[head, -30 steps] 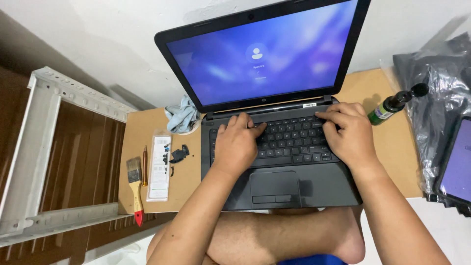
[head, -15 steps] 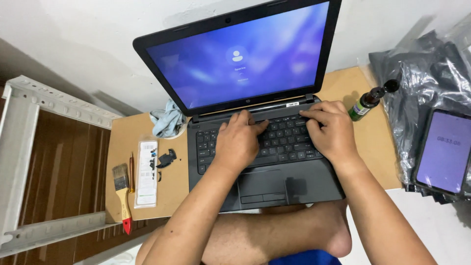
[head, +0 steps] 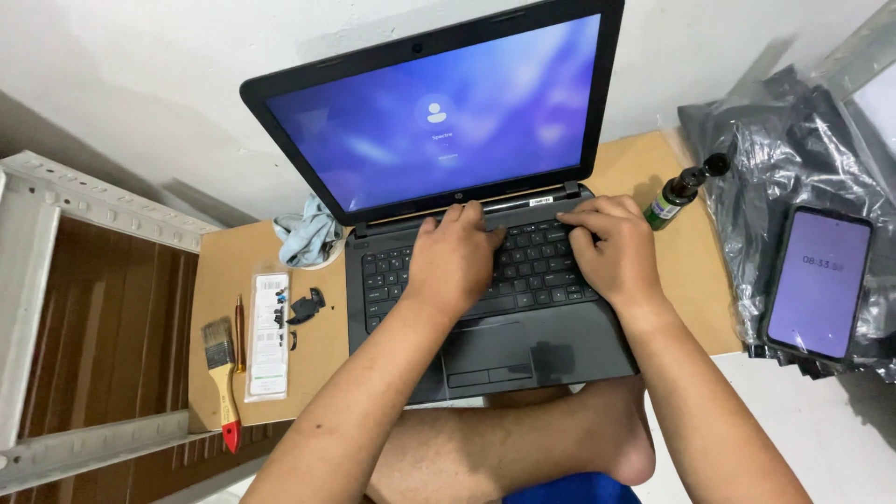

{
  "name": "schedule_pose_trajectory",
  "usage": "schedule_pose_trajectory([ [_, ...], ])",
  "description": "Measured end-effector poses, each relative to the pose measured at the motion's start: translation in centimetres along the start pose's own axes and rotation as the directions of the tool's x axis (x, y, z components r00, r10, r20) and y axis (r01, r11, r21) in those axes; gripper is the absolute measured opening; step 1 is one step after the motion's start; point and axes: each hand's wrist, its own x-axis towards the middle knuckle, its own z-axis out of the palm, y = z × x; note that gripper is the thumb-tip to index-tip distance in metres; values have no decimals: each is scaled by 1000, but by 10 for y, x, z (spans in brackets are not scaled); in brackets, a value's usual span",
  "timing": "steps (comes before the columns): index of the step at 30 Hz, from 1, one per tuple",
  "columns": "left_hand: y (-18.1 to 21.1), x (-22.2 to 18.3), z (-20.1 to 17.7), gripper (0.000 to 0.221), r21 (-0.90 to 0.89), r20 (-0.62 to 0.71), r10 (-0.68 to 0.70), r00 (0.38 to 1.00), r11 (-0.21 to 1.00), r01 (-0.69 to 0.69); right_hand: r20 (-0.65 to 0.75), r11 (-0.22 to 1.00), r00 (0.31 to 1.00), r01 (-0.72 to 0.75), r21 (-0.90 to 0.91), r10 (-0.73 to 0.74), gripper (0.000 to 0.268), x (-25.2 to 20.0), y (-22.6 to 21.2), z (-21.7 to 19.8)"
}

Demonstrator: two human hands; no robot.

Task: Testing the keyboard and trackpad of a laptop before shutting it down and closing the lid.

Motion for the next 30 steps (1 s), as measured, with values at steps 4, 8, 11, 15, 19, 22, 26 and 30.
schedule_pose_trajectory([
  [4, 5, 4, 14, 40, -226, 79, -67, 995, 970, 83, -24, 1000, 1000, -16, -12, 16, 30, -4, 11, 4],
  [8, 3, 3, 18, 45, -283, 144, -92, 985, 950, 130, -43, 1000, 999, -4, -19, 3, 27, -3, 11, 4],
  [11, 4, 4, 12, 46, -276, 180, -81, 980, 952, 130, -28, 1000, 1000, 3, -27, -4, 26, -2, 9, 4],
  [15, 7, 6, 10, 46, -189, 168, -48, 985, 979, 80, -26, 997, 999, 32, -66, -34, 24, -3, 13, 7],
  [19, 17, 11, 9, 38, 9, 20, 72, 997, 997, -72, -40, 996, 998, 50, -75, -54, 24, -3, 12, 6],
  [22, 15, 21, 12, 35, -84, 87, 8, 996, 996, -1, -45, 999, 999, 28, -41, -30, 26, -3, 13, 5],
  [26, 15, 31, 15, 42, -326, 167, -32, 985, 942, 86, -107, 995, 994, 25, -98, -35, 25, -6, 26, 9],
  [30, 24, 30, 6, 42, -281, 206, -43, 978, 954, 101, -136, 995, 991, -10, -97, -4, 26, -9, 29, 10],
])
